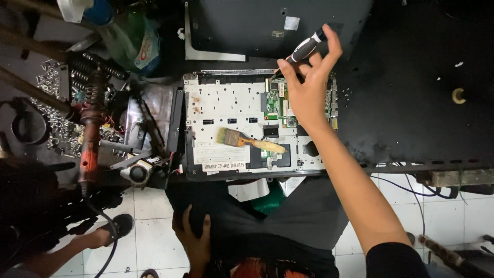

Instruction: The person cleans the internal components of a disassembled electronic device using a brush and a small spray bottle. They then open a black case containing a set of screwdriver bits and select a bit.

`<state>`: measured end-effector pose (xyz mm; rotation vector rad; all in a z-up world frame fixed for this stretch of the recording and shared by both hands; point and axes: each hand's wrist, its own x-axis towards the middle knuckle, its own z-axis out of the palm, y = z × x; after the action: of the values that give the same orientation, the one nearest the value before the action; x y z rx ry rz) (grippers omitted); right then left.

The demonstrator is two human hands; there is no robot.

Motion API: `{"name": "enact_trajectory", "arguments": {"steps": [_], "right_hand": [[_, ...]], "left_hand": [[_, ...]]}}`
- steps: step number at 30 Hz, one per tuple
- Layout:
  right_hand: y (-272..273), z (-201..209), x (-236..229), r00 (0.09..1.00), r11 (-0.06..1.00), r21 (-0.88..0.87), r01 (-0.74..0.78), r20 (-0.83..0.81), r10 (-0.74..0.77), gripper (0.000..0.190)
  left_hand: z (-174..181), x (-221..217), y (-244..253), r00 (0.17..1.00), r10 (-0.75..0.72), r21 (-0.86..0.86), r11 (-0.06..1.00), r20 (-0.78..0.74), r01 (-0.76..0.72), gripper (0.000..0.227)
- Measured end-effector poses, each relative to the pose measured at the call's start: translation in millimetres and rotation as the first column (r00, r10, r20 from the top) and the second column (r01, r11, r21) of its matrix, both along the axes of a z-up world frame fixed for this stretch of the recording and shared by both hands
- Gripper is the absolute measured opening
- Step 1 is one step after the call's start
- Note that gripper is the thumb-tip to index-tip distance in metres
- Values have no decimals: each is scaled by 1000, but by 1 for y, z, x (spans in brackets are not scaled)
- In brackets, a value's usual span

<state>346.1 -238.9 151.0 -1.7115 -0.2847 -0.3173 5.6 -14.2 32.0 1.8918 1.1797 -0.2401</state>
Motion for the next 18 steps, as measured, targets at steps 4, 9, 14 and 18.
{"name": "enact_trajectory", "arguments": {"steps": [4,9,14,18], "right_hand": [[-2,-19,4,989,993,-121,-1,147,19,83],[-5,-11,11,883,868,-482,122,452,127,57],[-5,-16,12,888,877,-474,79,433,154,73],[-9,-23,10,900,882,-454,128,427,89,73]], "left_hand": [[1,-1,0,999,21,3,1000,38,-21,64],[-8,-8,1,994,-24,42,999,106,20,62],[10,1,-1,996,31,-21,999,88,-30,63],[0,-5,0,992,15,10,1000,122,-16,63]]}}
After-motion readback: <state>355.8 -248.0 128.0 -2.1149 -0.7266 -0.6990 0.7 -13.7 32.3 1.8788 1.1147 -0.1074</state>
